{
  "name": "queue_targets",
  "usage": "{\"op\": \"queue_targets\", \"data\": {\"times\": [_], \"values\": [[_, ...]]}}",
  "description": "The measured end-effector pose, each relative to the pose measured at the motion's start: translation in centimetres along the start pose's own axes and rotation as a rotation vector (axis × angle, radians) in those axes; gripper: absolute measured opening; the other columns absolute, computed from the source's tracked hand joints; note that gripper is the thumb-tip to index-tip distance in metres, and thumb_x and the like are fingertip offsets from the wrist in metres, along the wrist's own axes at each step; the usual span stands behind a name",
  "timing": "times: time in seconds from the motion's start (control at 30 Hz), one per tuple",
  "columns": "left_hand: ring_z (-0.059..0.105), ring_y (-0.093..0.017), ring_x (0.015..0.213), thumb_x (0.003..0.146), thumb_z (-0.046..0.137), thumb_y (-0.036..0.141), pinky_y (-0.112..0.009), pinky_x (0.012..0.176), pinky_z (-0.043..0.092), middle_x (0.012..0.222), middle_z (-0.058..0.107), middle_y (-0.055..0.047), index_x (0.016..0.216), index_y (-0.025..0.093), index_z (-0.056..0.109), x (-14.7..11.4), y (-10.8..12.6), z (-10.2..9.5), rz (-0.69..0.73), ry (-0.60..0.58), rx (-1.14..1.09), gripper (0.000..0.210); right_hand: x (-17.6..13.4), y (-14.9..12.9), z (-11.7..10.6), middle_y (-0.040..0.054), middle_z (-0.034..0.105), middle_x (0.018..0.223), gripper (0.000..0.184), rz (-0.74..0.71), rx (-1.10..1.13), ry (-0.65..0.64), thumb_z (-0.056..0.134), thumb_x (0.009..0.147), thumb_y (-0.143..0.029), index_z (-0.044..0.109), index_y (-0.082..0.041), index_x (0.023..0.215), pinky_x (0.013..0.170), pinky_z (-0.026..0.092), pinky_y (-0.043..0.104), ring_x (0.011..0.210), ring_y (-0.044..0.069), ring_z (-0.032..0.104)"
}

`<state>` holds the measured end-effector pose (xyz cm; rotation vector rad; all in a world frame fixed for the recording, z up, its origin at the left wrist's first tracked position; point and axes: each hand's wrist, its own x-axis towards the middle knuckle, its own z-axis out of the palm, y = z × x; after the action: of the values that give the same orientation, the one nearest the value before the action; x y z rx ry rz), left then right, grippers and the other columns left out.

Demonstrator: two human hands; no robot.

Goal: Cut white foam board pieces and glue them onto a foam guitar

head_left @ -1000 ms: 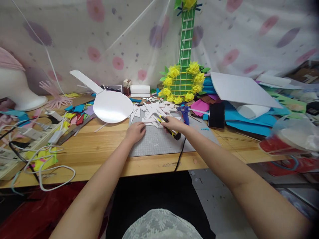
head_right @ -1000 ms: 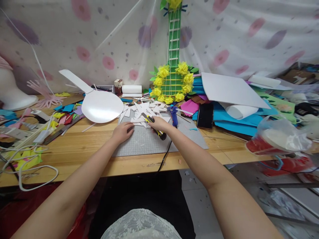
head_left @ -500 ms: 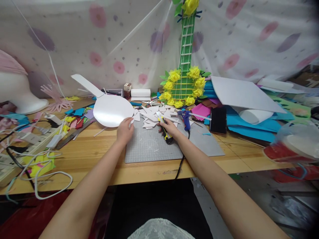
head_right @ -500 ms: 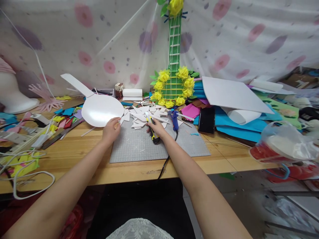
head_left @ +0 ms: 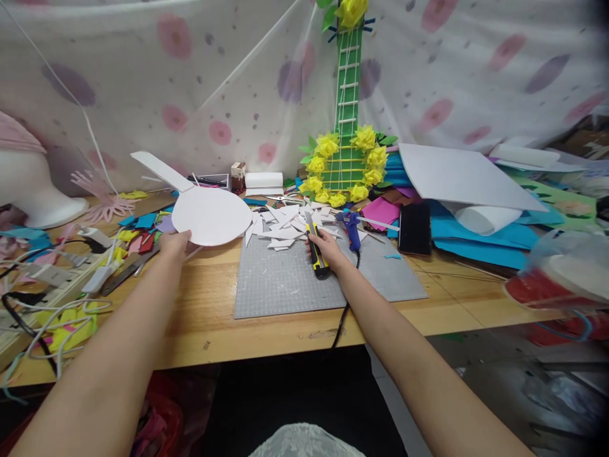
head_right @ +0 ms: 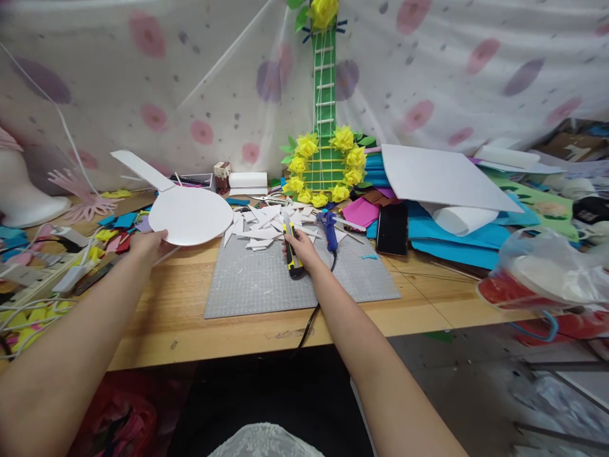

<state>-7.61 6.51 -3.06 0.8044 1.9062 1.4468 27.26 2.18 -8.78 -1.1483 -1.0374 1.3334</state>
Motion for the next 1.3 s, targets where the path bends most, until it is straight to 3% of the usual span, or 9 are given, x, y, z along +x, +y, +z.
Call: {"op": "queue_targets", "data": {"times": [0.1, 0.2, 0.37, 0.63, 0.8, 1.03, 1.17, 1.3], "values": [[0.050, -0.006, 0.050, 0.073, 0.052, 0.000, -0.019, 0.048, 0.044, 0.072, 0.060, -0.003, 0.086, 0.009, 0.056, -0.5, 1.6, -0.4, -0.095, 0.007, -0.062, 0.017, 0.0, 0.0, -0.1, -0.0049, 0.056, 0.063, 0.025, 0.000, -0.005, -0.001, 0.061, 0.070, -0.036, 0.045, -0.019, 0.082, 0.040, 0.044, 0.020, 0.046, 0.007, 0.052], [0.052, -0.004, 0.054, 0.074, 0.054, 0.000, -0.013, 0.047, 0.042, 0.078, 0.063, -0.002, 0.092, 0.011, 0.057, -1.9, 2.9, -1.3, -0.041, -0.038, -0.127, 0.021, 0.1, 0.1, -0.2, -0.0050, 0.056, 0.062, 0.026, 0.013, -0.011, -0.005, 0.061, 0.070, -0.036, 0.045, -0.020, 0.081, 0.040, 0.044, 0.020, 0.045, 0.007, 0.052], [0.057, -0.007, 0.055, 0.072, 0.061, 0.003, -0.016, 0.048, 0.048, 0.082, 0.066, -0.004, 0.099, 0.012, 0.058, -5.2, 3.8, -2.2, 0.023, -0.181, -0.243, 0.028, 0.1, 0.3, -0.4, -0.0049, 0.056, 0.063, 0.027, 0.020, 0.005, -0.020, 0.061, 0.070, -0.037, 0.044, -0.020, 0.081, 0.040, 0.044, 0.020, 0.045, 0.007, 0.052], [0.064, -0.012, 0.068, 0.063, 0.065, -0.002, -0.017, 0.055, 0.054, 0.088, 0.068, -0.009, 0.082, 0.008, 0.064, -8.8, 1.7, -4.1, -0.208, -0.541, -0.063, 0.021, -0.1, 0.3, -0.4, -0.0043, 0.057, 0.065, 0.029, 0.005, 0.032, -0.018, 0.063, 0.068, -0.038, 0.045, -0.020, 0.082, 0.041, 0.046, 0.021, 0.047, 0.008, 0.053], [0.064, -0.014, 0.073, 0.059, 0.069, -0.001, -0.019, 0.057, 0.055, 0.099, 0.066, -0.012, 0.086, 0.009, 0.064, -9.4, -0.1, -4.7, -0.242, -0.576, -0.035, 0.029, 0.1, 0.4, -0.3, -0.0046, 0.057, 0.064, 0.028, -0.001, 0.041, 0.004, 0.063, 0.067, -0.037, 0.045, -0.020, 0.081, 0.044, 0.046, 0.021, 0.050, 0.008, 0.053], [0.065, -0.016, 0.080, 0.056, 0.075, 0.007, -0.022, 0.063, 0.057, 0.103, 0.066, -0.009, 0.096, 0.013, 0.062, -11.0, 0.5, -4.5, -0.241, -0.766, 0.004, 0.043, 0.0, 0.8, -0.5, -0.0039, 0.058, 0.068, 0.033, -0.033, 0.000, 0.036, 0.066, 0.063, -0.038, 0.046, -0.021, 0.084, 0.047, 0.046, 0.023, 0.050, 0.009, 0.052], [0.065, -0.017, 0.080, 0.057, 0.074, 0.006, -0.023, 0.062, 0.057, 0.103, 0.066, -0.009, 0.099, 0.016, 0.062, -11.1, 0.5, -4.9, -0.271, -0.785, 0.016, 0.045, 0.3, 0.1, 0.1, 0.0003, 0.061, 0.086, 0.037, -0.068, -0.258, 0.110, 0.066, 0.061, -0.034, 0.045, -0.022, 0.089, 0.054, 0.047, 0.027, 0.058, 0.011, 0.055], [0.065, -0.016, 0.080, 0.058, 0.071, 0.002, -0.021, 0.063, 0.056, 0.103, 0.066, -0.011, 0.092, 0.013, 0.063, -10.0, 0.0, -4.8, -0.288, -0.724, -0.015, 0.036, 1.3, -1.7, 1.6, 0.0088, 0.061, 0.103, 0.051, -0.089, -0.851, 0.123, 0.069, 0.059, -0.026, 0.045, -0.020, 0.103, 0.072, 0.046, 0.033, 0.087, 0.022, 0.059]]}}
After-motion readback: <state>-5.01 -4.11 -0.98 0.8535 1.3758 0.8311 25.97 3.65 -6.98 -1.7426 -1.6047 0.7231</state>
